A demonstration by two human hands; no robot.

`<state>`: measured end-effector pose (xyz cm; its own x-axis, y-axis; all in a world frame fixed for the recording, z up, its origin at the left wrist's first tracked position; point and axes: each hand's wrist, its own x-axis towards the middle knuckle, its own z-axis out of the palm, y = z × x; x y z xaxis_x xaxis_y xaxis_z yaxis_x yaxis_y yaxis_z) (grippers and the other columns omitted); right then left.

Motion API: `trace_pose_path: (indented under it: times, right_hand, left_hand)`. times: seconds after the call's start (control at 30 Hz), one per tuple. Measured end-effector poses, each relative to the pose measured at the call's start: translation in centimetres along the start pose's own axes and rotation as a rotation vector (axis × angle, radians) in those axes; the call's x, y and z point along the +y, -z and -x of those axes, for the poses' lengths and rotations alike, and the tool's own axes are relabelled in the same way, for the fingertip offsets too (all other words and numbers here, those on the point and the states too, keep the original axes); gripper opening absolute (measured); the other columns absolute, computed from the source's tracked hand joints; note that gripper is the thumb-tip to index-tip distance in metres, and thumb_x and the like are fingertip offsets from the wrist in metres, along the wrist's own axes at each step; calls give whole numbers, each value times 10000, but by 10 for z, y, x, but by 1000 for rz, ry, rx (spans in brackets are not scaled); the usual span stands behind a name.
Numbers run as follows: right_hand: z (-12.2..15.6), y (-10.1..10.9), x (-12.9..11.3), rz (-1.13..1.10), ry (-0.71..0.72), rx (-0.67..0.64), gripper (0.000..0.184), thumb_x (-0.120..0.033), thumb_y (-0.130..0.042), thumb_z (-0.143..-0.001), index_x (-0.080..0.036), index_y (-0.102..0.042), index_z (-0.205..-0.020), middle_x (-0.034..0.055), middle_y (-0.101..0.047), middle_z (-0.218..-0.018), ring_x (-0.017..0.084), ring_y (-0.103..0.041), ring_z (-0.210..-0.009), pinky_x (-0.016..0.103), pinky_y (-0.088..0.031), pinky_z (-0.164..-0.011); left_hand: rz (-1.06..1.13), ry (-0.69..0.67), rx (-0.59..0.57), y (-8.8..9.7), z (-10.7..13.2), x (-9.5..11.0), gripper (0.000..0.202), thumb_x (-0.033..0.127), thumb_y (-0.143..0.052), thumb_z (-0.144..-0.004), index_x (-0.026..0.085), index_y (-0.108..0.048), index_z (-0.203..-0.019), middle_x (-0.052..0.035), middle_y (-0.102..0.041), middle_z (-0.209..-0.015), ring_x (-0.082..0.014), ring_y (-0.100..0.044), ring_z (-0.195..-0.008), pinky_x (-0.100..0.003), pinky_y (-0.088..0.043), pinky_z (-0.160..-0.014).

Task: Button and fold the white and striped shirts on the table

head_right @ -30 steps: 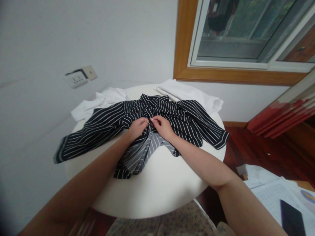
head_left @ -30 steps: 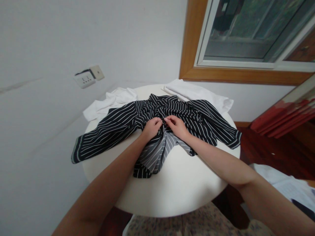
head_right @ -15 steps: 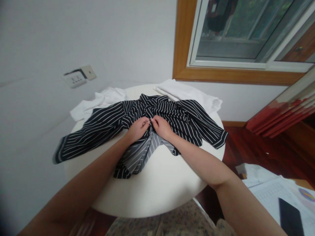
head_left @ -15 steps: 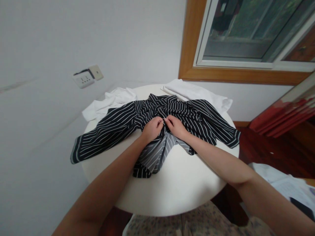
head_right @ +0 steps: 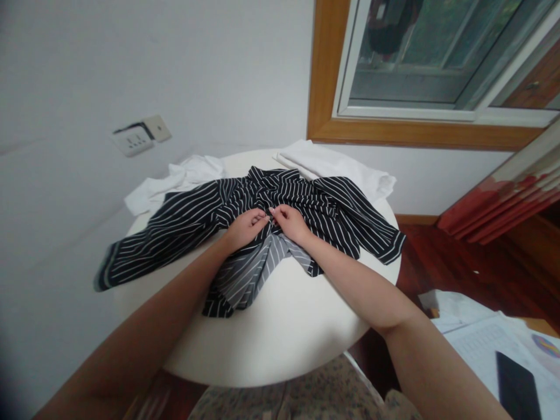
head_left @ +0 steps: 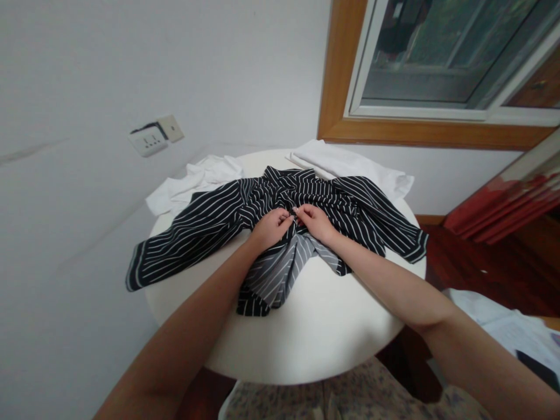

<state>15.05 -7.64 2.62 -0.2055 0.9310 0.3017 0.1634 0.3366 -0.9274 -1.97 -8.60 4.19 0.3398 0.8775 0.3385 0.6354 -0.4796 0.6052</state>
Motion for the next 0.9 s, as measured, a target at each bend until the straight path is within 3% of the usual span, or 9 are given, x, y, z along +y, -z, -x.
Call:
trace_pose_path:
  times: [0.1,0.23,0.37,0.57,0.73,0.9]
  right_hand:
    - [-1,1,-2,-92,-75,-23,363,-538,-569,-834,-186,-614,-760,-10,-613,-659,115,-581,-602,253,-501,-615]
    - [-4,10,-5,-147,-136,-70,244,-414,-573,-863,-183,-649,-891,11,-663,-748,125,-634,-696,272,-529,-683]
    - [-4,30,-12,39,-43,-184,142,-295,-619,-830,-185,-672,-901,13,-684,-819,132,-626,-771,292,-503,-768]
    - [1,60,-29,316,60,-458,132,-302,-683,-771,-198,-698,-851,17,-679,-804,158,-597,-725,316,-481,-729]
    - [2,56,-23,495,190,-400,182,-183,-731,-697,-184,-693,-876,82,-663,-986,233,-584,-980,398,-440,-924]
    - [-4,48,3,501,237,-294,161,-66,-655,-689,-177,-649,-805,93,-632,-1096,221,-558,-1094,399,-408,-992]
  left_hand:
    - [-23,4,-36,1,-1,-4,206,357,-516,-837,196,-581,-726,-8,-613,-708,-153,-553,-686,-272,-447,-664]
    - [11,76,25,2,-3,-13,188,357,-526,-832,199,-607,-767,-7,-660,-749,-148,-581,-689,-266,-464,-690]
    - [47,130,95,2,-8,-22,189,372,-562,-820,198,-635,-804,-22,-698,-802,-156,-613,-730,-267,-481,-733]
    - [30,172,140,2,-16,-26,190,364,-580,-816,190,-656,-803,-40,-706,-819,-171,-630,-756,-279,-479,-737]
    - [-27,198,185,-3,-21,-29,204,372,-555,-832,199,-662,-818,-38,-703,-816,-174,-632,-751,-281,-474,-717]
    - [58,237,174,-2,-39,-38,202,369,-586,-798,181,-659,-787,-48,-708,-819,-176,-644,-768,-297,-488,-765]
